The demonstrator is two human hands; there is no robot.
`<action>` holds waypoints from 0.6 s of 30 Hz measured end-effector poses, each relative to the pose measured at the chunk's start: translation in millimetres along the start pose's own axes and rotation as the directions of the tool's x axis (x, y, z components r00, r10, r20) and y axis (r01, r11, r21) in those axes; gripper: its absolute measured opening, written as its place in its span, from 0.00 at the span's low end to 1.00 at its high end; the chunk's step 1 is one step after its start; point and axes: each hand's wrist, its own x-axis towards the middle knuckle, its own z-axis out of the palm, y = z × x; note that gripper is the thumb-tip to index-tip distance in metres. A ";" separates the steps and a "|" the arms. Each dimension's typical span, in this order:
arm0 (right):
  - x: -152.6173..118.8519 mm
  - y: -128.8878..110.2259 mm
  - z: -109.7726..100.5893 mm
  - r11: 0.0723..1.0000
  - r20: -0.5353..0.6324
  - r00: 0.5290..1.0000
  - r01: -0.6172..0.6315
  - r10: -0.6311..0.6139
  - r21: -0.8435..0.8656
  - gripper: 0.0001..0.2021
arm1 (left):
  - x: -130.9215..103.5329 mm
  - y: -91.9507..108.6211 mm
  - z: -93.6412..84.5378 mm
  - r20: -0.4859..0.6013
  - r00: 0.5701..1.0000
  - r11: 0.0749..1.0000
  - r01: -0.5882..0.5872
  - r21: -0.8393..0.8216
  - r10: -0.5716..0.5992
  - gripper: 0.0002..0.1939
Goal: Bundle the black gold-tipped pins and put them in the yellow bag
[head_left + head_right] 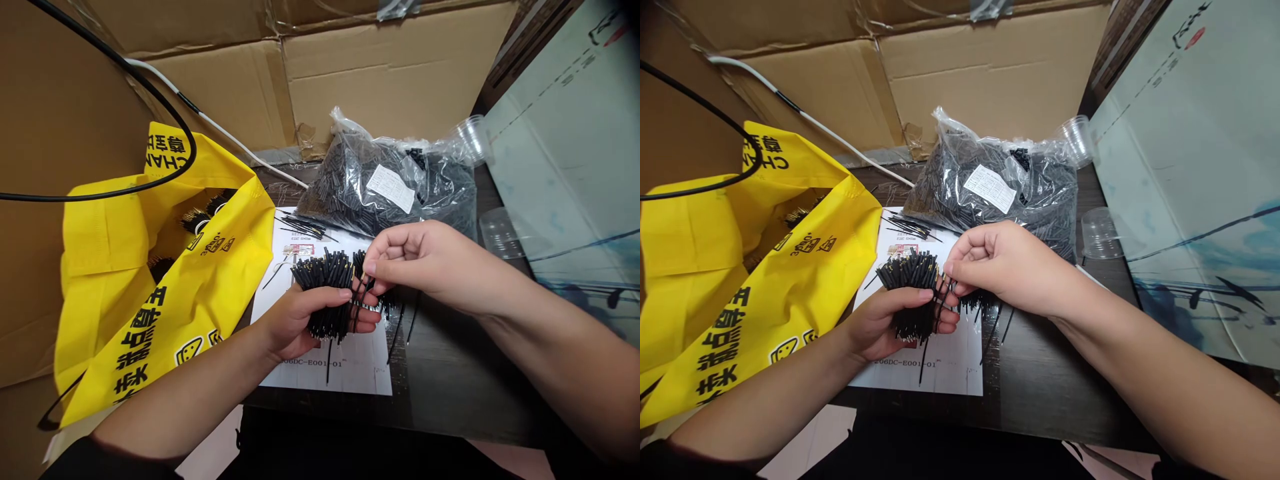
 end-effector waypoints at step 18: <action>-14.8 -15.0 -17.6 0.986 -0.016 1.000 0.021 -0.024 -0.164 0.10 | 0.9 1.4 8.0 -0.225 0.971 0.995 -0.073 0.069 0.086 0.09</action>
